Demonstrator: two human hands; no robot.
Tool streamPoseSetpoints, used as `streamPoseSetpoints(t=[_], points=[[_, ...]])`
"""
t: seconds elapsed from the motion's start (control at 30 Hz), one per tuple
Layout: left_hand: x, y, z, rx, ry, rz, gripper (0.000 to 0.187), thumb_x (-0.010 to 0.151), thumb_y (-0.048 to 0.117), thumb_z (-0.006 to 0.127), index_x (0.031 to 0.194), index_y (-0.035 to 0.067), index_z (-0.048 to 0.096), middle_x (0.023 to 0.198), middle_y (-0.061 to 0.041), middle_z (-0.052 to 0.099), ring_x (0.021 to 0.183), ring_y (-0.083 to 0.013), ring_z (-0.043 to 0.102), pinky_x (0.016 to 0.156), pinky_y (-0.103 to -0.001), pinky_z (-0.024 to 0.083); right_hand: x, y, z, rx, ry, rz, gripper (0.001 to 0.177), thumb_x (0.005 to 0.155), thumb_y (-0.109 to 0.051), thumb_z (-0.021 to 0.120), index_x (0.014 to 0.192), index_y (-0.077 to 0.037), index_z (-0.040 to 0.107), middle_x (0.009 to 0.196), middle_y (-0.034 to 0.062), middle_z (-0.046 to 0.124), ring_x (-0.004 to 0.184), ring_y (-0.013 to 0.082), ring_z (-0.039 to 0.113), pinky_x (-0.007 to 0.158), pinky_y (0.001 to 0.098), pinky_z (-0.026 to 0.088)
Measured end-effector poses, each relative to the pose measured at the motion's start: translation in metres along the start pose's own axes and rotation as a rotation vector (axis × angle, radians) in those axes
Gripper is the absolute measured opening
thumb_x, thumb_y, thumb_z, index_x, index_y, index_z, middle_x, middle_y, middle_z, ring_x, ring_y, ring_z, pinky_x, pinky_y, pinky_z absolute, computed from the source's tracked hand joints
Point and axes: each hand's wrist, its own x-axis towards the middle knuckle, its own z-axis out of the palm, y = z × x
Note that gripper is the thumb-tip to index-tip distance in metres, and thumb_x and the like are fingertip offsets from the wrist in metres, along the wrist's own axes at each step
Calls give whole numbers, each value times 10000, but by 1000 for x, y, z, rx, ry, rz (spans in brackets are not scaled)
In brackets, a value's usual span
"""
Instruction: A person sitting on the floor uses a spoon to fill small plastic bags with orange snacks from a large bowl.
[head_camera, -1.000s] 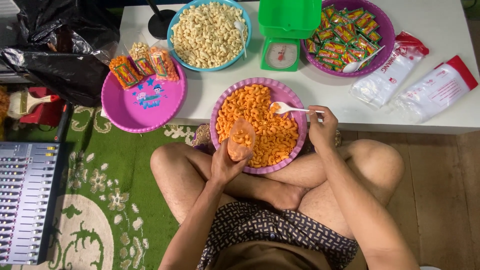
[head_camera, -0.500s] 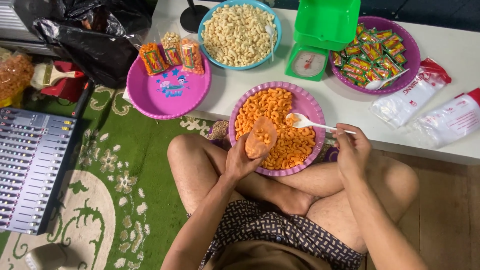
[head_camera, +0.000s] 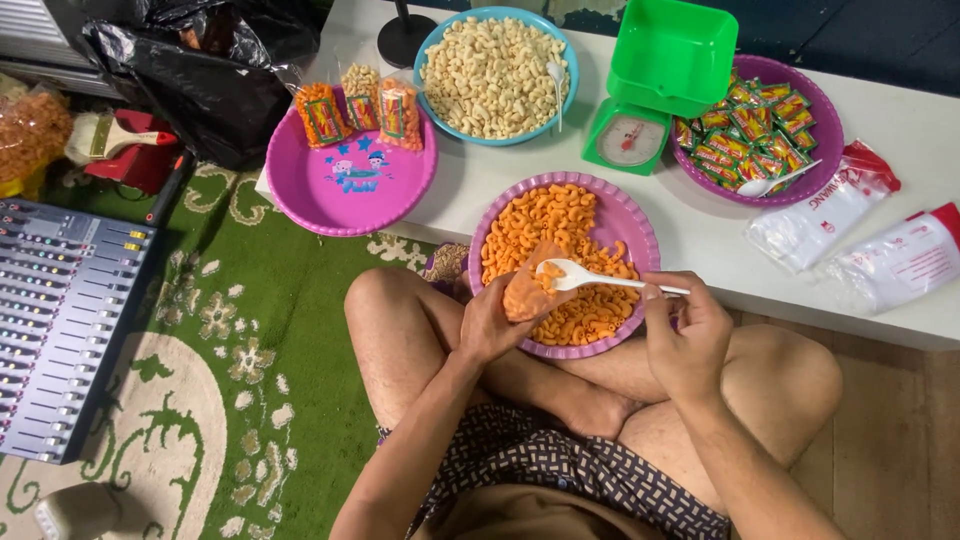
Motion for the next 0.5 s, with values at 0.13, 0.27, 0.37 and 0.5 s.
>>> streamPoseSetpoints(t=[0.13,0.27,0.37,0.5], points=[[2,9,-5,-9,0,24,720,631,281,916,1288,172,641,1041,-199,734,989,-431,714,852,-523,578,6,-18,4,-119,-54,-253,155,969,53,647,1053,-37,741,912,94,703,641,173,534,631,311,466],[2,5,-3,-23,7,53,701,639,274,919,1274,152,647,1063,-191,738,1001,-423,715,859,-508,581,12,-21,5,-211,-116,-552,172,956,53,639,1076,-22,738,975,85,716,829,276,629,781,373,509],[1,4,-4,-24,9,71,695,638,277,926,1262,145,651,1080,-178,741,1006,-414,716,864,-504,581,14,-19,5,-245,-127,-646,186,946,70,641,1091,-7,731,992,84,716,883,296,634,833,404,510],[2,4,-4,-40,2,86,688,649,287,924,1260,134,649,1061,-186,738,995,-429,710,860,-513,575,19,-25,6,-242,-132,-700,183,960,74,624,1106,8,714,992,103,706,868,328,639,813,417,508]])
